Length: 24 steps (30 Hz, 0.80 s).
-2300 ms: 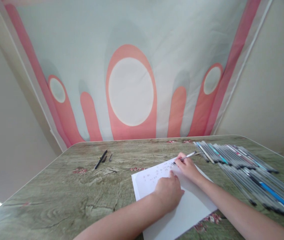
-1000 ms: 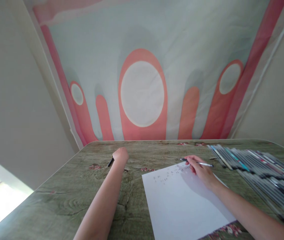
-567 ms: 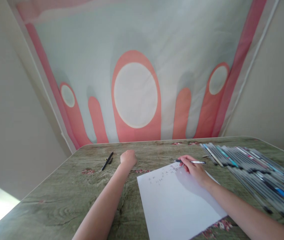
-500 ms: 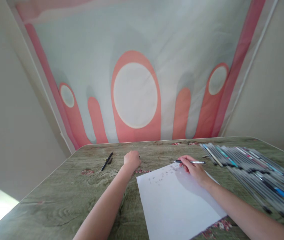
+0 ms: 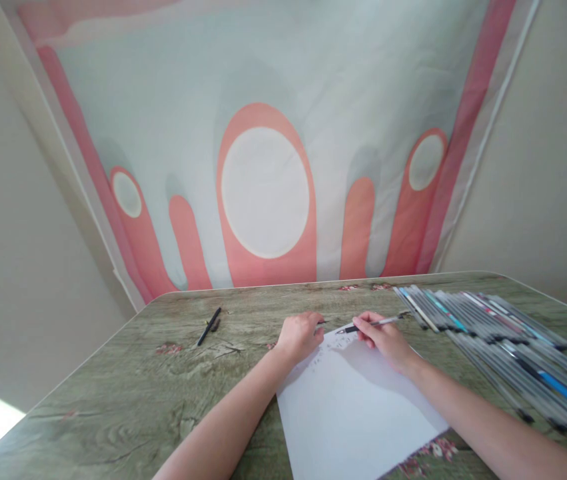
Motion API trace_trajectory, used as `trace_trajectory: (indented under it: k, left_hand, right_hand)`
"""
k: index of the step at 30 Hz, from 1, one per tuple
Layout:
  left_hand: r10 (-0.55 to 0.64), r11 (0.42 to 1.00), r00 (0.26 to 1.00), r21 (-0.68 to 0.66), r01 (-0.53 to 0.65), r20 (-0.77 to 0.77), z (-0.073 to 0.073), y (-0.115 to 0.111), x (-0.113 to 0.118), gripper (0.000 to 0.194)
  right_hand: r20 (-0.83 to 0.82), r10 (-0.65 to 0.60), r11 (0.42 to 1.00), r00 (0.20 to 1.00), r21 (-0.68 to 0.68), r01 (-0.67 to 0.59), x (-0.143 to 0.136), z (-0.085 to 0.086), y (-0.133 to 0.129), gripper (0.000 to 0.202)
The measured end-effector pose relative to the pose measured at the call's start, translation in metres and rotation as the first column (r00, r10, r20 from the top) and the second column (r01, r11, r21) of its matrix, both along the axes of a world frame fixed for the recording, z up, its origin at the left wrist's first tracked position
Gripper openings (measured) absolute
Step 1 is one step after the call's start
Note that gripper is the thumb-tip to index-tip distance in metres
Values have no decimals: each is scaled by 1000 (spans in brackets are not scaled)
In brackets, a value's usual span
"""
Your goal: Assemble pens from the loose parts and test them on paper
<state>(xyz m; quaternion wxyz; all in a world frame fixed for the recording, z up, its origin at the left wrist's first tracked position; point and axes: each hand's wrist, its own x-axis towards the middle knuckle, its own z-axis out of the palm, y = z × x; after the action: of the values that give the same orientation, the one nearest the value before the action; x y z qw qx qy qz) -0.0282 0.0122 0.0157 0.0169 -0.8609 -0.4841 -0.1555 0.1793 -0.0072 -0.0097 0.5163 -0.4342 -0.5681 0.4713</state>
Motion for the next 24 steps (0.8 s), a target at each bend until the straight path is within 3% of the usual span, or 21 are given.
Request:
trace_trajectory:
  k: [10, 24]
  left_hand:
    - [-31, 999, 999, 16, 31, -25, 1, -6, 4, 24]
    - [-93, 995, 995, 35, 95, -45, 8, -12, 9, 24]
  right_hand:
    - [-181, 58, 996, 982, -52, -69, 3, -11, 8, 26]
    - [-150, 62, 996, 987, -56, -71, 3, -11, 7, 29]
